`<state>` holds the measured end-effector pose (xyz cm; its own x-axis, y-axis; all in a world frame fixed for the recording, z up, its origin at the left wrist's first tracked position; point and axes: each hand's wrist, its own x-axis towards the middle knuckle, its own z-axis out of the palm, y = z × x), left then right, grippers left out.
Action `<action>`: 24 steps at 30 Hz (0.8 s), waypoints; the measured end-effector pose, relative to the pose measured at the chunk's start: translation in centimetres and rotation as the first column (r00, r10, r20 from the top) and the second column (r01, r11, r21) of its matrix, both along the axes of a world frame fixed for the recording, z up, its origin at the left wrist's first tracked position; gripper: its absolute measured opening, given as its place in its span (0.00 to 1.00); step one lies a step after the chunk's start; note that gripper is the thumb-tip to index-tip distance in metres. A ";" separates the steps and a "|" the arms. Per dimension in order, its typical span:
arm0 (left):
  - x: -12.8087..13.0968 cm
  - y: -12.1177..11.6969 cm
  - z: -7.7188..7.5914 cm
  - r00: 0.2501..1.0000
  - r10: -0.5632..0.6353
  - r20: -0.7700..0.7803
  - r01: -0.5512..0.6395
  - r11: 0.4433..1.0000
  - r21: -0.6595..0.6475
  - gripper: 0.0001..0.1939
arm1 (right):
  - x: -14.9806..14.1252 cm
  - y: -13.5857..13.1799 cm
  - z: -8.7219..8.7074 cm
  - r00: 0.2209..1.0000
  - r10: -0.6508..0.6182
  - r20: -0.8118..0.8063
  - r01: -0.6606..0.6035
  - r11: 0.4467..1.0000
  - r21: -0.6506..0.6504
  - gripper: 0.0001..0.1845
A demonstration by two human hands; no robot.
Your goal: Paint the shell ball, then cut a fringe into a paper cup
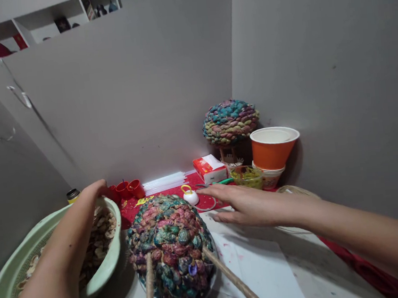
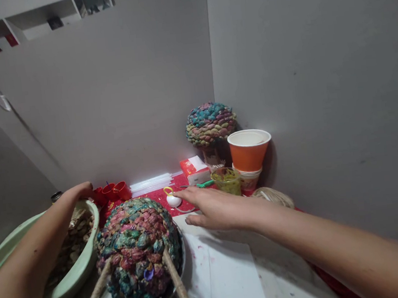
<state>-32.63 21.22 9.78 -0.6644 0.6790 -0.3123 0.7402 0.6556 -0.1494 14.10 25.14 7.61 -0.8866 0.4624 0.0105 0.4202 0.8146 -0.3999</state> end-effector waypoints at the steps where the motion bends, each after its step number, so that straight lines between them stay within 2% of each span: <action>1: 0.0 -0.2 0.4 1.000 0.001 0.003 -0.001 1.000 0.007 0.17 | 0.0 0.0 0.0 1.000 -0.001 0.011 0.001 1.000 -0.001 0.37; 7: 0.9 -1.5 3.4 0.999 -0.051 0.004 0.050 0.993 0.109 0.17 | 0.6 0.5 -0.2 1.000 0.001 0.022 -0.001 1.000 0.003 0.37; 10: 2.4 -2.5 3.9 0.994 -0.105 0.009 0.102 0.981 0.165 0.17 | 0.9 0.8 -0.7 1.000 0.010 -0.011 -0.010 1.000 0.006 0.35; 15: 5.9 -3.3 2.8 0.980 -0.195 0.029 0.186 0.964 0.191 0.17 | 0.9 0.6 -1.3 1.000 0.014 -0.022 -0.014 1.000 -0.005 0.35; 19: 8.0 -2.3 1.9 0.975 -0.222 0.021 0.214 0.958 0.189 0.17 | 0.8 0.1 -1.1 1.000 0.003 -0.019 -0.003 1.000 -0.004 0.35; 24: 9.0 -1.1 0.9 0.975 -0.223 0.006 0.219 0.958 0.184 0.17 | 1.0 0.3 -1.7 0.999 -0.012 0.036 0.012 1.000 -0.010 0.37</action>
